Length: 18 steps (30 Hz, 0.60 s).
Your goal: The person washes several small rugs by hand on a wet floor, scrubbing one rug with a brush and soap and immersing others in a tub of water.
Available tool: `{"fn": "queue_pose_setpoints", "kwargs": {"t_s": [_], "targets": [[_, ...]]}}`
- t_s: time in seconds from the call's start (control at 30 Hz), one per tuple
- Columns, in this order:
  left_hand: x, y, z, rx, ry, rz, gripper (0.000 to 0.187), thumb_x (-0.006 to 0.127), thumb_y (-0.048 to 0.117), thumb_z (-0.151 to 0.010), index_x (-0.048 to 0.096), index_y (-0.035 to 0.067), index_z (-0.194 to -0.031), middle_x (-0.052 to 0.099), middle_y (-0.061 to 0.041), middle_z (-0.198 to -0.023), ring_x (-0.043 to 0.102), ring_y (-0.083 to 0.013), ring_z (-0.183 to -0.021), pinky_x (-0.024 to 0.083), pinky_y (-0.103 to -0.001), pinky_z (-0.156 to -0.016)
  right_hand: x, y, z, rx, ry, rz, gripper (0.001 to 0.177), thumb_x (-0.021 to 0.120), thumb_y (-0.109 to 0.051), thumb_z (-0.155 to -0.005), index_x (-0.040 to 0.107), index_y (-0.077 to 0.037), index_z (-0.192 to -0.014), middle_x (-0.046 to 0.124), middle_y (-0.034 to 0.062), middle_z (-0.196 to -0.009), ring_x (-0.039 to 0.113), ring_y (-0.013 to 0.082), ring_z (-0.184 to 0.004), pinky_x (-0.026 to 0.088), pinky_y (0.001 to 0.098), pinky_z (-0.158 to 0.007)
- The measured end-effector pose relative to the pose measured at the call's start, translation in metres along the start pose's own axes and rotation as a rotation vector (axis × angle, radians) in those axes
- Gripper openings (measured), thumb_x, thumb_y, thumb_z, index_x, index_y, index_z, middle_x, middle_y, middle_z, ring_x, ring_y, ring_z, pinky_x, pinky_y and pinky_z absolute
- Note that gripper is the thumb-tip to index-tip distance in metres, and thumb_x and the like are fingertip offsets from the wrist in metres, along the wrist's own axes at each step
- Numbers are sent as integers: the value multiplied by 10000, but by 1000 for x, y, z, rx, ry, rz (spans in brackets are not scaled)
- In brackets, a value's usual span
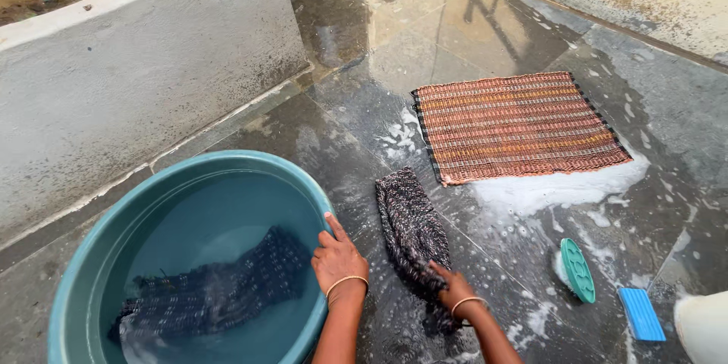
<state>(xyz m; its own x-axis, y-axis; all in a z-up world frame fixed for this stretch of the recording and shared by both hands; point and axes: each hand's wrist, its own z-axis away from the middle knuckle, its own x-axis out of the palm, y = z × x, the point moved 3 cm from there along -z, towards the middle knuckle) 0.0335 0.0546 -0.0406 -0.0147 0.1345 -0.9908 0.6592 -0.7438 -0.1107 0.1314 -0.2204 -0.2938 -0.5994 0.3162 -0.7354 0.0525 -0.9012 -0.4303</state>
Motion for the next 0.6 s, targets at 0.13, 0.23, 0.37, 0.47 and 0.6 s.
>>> {"fn": "queue_pose_setpoints", "kwargs": {"t_s": [0.13,0.23,0.37,0.47,0.6], "targets": [[-4,0,1,13,66,-25,799,606,200,-858,285,15,-1567,545,-103,-1021,640,-221,-725,547,-347,-654,-69,26,5,166,137,-1251,763,580,26,-796,579,-175,-1532,723,169,-1007,618,224,-644,500,384,-538],[0,2,2,13,5,-24,814,605,207,-857,275,10,-1574,542,-95,-1017,635,-209,-720,545,-345,-639,-150,41,64,57,349,-1854,469,559,-63,-925,538,-49,-1393,704,131,-1076,713,230,-795,594,375,-655],[4,1,0,-3,70,-32,780,591,201,-880,280,28,-1575,549,-92,-1008,639,-212,-722,541,-344,-636,-267,13,195,-369,572,-2306,301,610,-148,-1033,634,-20,-1304,726,195,-1179,721,349,-1042,641,402,-832],[3,0,0,-2,63,-20,775,584,197,-885,277,26,-1576,553,-94,-1016,643,-218,-734,542,-348,-648,-323,-49,251,-818,603,-2170,295,541,-91,-1076,562,67,-1325,647,220,-1156,653,314,-988,580,384,-842],[-6,-1,3,-12,39,-5,775,586,198,-886,269,35,-1574,556,-96,-1034,652,-237,-762,546,-357,-678,-394,-128,219,-880,1532,-656,466,504,89,-1085,294,24,-1496,385,295,-1441,439,431,-1272,355,479,-1143]]}}
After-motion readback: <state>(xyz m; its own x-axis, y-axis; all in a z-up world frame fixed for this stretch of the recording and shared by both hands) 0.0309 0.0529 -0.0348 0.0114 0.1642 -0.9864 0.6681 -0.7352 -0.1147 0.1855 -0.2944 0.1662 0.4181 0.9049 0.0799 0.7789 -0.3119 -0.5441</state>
